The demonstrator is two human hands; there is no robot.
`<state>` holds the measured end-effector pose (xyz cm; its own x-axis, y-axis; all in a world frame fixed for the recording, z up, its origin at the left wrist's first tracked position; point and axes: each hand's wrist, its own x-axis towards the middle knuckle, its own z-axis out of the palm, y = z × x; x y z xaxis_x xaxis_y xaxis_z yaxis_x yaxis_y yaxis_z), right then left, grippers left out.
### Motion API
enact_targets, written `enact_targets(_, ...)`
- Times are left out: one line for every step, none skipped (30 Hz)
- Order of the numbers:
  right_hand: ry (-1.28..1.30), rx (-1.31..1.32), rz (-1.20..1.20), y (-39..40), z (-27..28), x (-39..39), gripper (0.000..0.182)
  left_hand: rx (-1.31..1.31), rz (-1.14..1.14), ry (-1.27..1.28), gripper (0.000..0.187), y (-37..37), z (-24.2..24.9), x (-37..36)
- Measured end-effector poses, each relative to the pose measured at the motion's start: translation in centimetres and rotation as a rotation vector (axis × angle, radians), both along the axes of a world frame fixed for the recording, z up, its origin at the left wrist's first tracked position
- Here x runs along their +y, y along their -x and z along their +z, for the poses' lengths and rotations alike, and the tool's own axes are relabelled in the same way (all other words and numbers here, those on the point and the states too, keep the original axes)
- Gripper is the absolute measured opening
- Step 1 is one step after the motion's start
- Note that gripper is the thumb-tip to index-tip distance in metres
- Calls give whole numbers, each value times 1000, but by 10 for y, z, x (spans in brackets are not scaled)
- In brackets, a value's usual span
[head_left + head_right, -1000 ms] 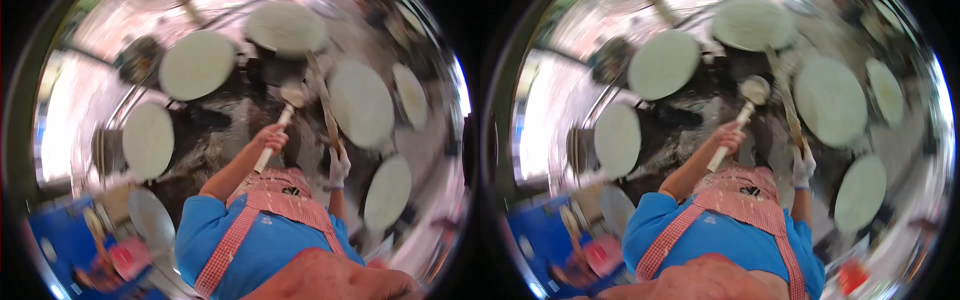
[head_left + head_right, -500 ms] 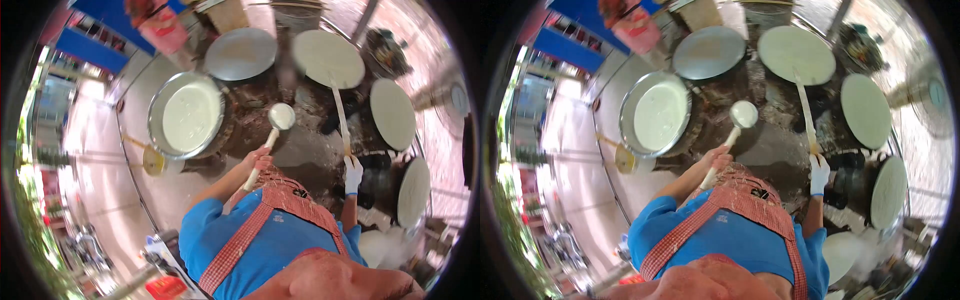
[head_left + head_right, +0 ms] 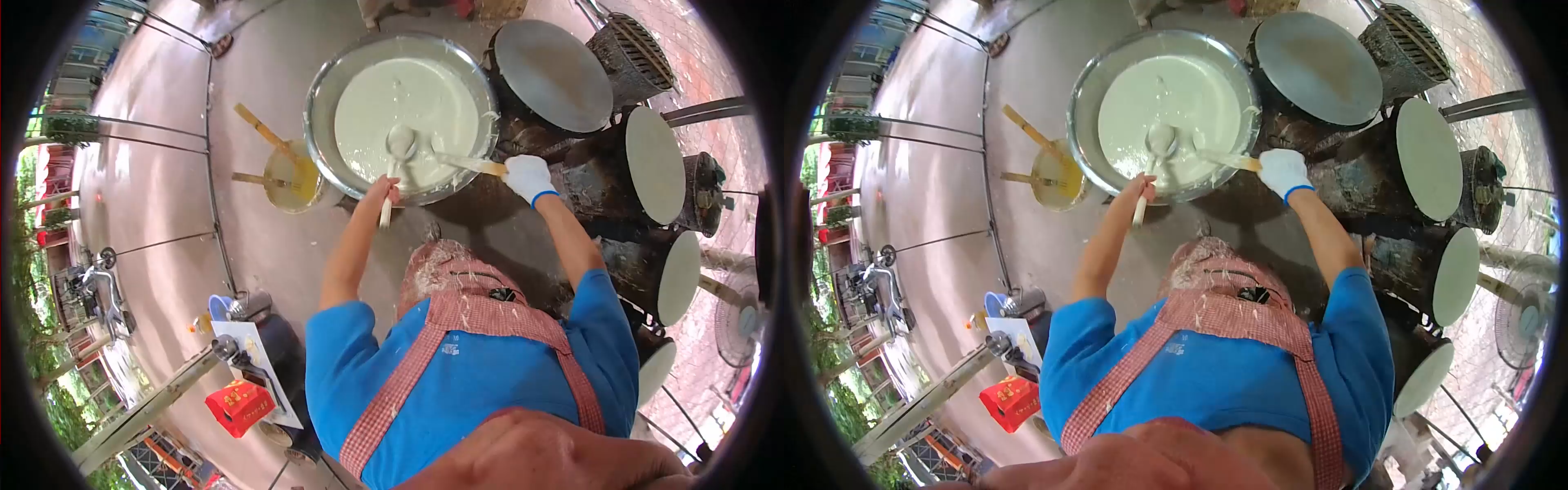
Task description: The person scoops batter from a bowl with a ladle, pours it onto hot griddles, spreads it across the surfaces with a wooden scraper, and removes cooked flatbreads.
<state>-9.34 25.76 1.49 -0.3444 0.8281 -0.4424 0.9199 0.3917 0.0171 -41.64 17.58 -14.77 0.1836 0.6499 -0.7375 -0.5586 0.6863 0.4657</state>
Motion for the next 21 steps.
enact_targets(-15,6,106,13,1,2,29,156,-101,147,19,9,-18,7)
enact_targets(-27,132,77,17,26,1,29,310,-191,277,14,15,-29,19)
enact_targets(30,227,-42,14,33,1,33,294,-173,291,14,15,-32,17)
enact_targets(33,211,-109,5,18,-5,36,356,-158,213,16,9,-26,7)
enact_targets(25,196,-183,-4,-3,-15,38,423,-148,124,21,4,-15,4)
enact_targets(41,207,-163,-9,-28,-27,39,418,-136,115,21,2,-3,14)
enact_targets(57,220,-142,-13,-41,-41,41,250,-58,179,22,0,13,22)
enact_targets(69,237,-189,-11,-36,-50,41,82,19,242,24,-2,32,29)
enact_targets(89,255,-241,-7,-30,-61,42,-84,91,309,25,-4,53,31)
enact_targets(67,260,-265,-6,-15,-71,41,-246,159,384,26,-7,76,26)
enact_targets(66,272,-259,-7,-4,-78,41,-406,232,443,28,-9,103,25)
enact_targets(-42,368,-281,-9,5,-81,39,-568,305,484,29,-11,131,28)
enact_targets(-145,460,-300,-13,16,-84,38,-659,247,461,29,-2,163,33)
enact_targets(-283,529,-269,-11,29,-80,34,-435,254,266,30,-10,216,34)
enact_targets(-384,669,-203,-6,50,-71,31,-361,202,140,30,-6,252,38)
enact_targets(-496,738,-144,-4,63,-59,30,-330,286,10,29,-9,295,36)
enact_targets(-619,814,-87,0,76,-45,29,-405,205,-49,30,-1,324,36)
enact_targets(-755,869,4,3,90,-28,28,-365,206,-123,32,1,353,34)
enact_targets(-895,915,92,4,104,-12,27,-171,153,-241,31,3,384,34)
enact_targets(-977,949,135,5,117,4,28,-169,142,-327,15,7,408,32)
enact_targets(-981,940,136,7,136,20,28,-167,128,-406,27,12,430,30)
